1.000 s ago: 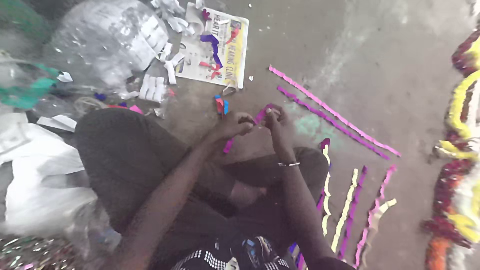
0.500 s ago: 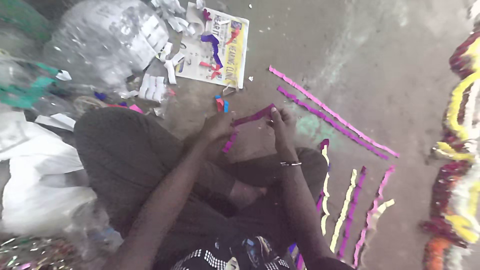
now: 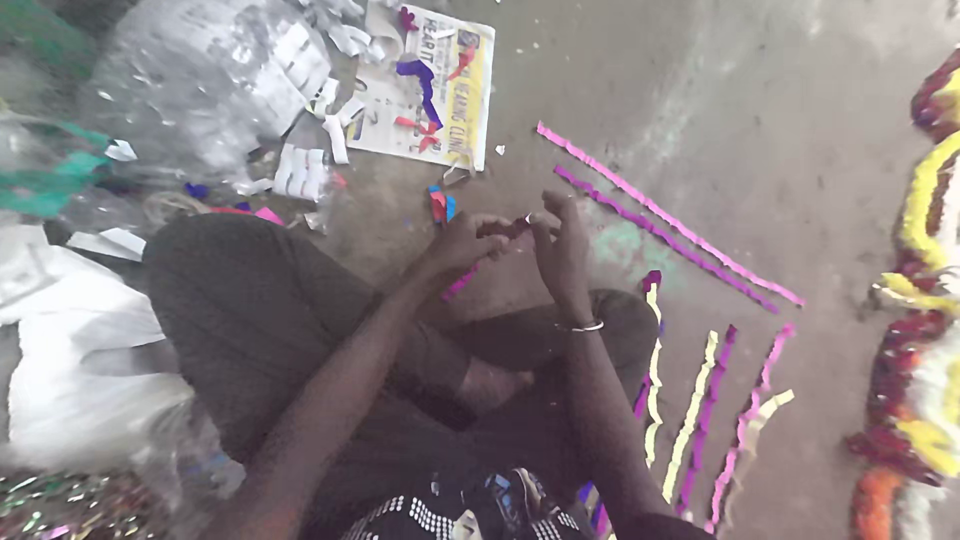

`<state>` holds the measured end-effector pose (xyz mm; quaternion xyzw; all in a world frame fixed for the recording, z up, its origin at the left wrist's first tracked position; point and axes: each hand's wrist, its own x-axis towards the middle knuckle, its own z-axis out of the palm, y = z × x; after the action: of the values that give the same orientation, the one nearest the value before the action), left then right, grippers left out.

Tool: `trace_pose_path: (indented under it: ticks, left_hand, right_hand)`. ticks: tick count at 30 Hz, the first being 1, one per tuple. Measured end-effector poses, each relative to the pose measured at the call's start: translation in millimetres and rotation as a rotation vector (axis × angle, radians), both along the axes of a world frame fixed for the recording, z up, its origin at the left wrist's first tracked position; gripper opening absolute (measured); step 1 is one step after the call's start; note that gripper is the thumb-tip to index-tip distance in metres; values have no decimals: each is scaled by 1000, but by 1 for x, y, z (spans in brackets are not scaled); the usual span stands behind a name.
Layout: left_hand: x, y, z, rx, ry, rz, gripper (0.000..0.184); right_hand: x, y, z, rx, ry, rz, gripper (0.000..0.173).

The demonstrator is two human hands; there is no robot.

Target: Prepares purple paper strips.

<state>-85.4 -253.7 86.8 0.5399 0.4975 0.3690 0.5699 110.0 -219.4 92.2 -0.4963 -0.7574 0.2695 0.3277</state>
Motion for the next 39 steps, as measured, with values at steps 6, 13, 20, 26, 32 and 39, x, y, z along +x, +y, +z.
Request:
trace_pose_path:
  ticks: [6,13,20,26,32,39]
  left_hand:
    - [-2,1,-1,-6,-126,50,20]
    - [-2,-2,4,-68,-297,94,28]
    - [-22,-6,11,-154,-394,-37,31]
    - [-34,2,16,-126,-124,208,28]
    - [-43,10,8,-33,439,308,40]
    - [-45,9,15,49,514,487,38]
  right_hand:
    - [-9,-2,-11,-49,80,175,36]
    - [-18,-2,-18,-562,465,167,52]
    - [-24,13,-39,-363,577,483,30]
    - [-9,11,-21,-659,582,568,14]
    - [0,6,-15,-706,526,504,17]
    - [2,11,-15,-811,363,384,17]
